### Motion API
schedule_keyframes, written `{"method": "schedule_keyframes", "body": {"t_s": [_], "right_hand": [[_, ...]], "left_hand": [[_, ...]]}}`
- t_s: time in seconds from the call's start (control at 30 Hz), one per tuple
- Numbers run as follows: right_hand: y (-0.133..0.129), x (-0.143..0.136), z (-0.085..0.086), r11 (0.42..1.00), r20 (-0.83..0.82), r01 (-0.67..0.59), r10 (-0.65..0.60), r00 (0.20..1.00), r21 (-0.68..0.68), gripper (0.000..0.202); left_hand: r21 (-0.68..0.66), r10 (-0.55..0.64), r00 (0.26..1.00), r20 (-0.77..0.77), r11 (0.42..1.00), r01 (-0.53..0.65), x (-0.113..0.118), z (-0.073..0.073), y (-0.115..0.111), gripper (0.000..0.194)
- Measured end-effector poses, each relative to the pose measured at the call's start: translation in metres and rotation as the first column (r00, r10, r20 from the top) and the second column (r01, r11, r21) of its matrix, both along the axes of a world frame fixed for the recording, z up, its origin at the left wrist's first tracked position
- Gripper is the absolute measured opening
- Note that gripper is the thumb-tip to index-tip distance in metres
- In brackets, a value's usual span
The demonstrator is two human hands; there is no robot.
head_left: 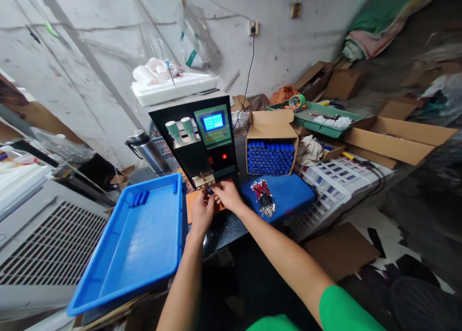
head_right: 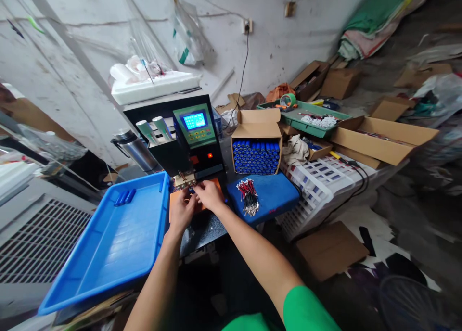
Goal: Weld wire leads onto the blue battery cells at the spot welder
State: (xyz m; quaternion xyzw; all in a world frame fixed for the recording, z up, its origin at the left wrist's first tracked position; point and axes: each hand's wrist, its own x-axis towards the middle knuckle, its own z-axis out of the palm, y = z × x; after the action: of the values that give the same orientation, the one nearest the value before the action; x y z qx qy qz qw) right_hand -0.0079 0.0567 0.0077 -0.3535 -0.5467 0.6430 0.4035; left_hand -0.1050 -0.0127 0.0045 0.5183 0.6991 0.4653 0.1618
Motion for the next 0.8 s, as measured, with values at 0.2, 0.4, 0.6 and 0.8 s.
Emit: {"method": "schedule_keyframes", "body": {"t_s": [0.2,0.4,0.6,0.8], "right_hand": [[0.004,0.041,-0.001,0.999,-0.069,0.050,-0.049,0.996,0.012,0.029],[0.052,0.141,-0.019,0.910,-0.035,0.391,-0.390,0.920,0.137,0.031],[0.075,0.198,-0.057,0.724,0.065,0.617,-0.663,0.746,0.308,0.030],[0.071,0.194,-0.065,0.739,0.095,0.550,-0.626,0.774,0.390,0.027]], "left_hand": [[0.018,0.036,0.998,-0.057,0.999,-0.035,0.002,0.003,-0.005,0.037],[0.147,-0.014,0.994,-0.106,0.989,0.030,0.032,0.006,0.004,0.042],[0.292,-0.099,0.948,-0.304,0.937,0.191,0.094,0.038,0.067,0.041],[0.421,-0.092,0.846,-0.525,0.836,0.353,0.131,0.052,0.150,0.037]]}}
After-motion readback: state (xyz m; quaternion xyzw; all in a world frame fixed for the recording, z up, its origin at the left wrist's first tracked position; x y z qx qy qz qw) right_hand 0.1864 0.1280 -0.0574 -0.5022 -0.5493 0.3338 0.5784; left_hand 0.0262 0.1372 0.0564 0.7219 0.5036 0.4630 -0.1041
